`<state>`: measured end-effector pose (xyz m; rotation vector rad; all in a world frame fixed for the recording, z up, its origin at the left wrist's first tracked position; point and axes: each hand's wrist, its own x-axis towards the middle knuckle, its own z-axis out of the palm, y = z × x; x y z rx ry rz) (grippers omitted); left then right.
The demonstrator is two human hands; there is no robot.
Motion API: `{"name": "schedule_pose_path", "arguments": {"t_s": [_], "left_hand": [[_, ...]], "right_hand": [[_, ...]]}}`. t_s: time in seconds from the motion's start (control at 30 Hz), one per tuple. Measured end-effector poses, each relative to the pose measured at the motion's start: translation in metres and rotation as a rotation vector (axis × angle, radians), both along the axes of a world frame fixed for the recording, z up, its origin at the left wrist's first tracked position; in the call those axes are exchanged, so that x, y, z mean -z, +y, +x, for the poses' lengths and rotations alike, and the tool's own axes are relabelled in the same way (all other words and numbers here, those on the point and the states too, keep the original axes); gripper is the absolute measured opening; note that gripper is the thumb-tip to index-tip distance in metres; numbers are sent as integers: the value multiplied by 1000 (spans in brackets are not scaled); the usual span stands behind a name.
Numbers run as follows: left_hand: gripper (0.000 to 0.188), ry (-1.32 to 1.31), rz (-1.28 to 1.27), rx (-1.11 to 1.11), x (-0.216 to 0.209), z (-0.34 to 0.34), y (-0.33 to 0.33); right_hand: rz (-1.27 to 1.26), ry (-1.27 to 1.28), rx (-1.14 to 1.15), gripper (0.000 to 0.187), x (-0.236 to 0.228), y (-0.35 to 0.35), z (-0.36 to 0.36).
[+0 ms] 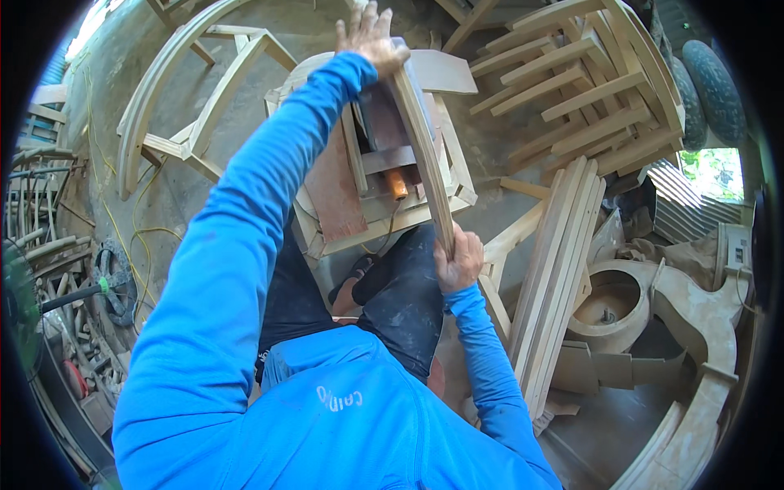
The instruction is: Sanding curved wooden furniture parts using a belt sander and handheld sandpaper.
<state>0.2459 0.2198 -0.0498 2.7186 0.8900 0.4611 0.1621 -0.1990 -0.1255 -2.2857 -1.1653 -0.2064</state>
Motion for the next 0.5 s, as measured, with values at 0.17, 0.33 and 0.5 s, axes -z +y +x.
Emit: {"name": "schedule_pose_path", "arguments": {"t_s": [0.17, 0.33, 0.5], "left_hand": [[89, 42, -239, -50, -24, 40, 62], [99, 23, -436, -167, -9, 55, 112], [118, -47, -630, 71, 0, 60, 121]], "right_hand": [[31, -116, 118, 47, -41, 79, 11], [18, -198, 83, 47, -69, 170, 50], [19, -188, 3, 40, -70, 255, 103]]}}
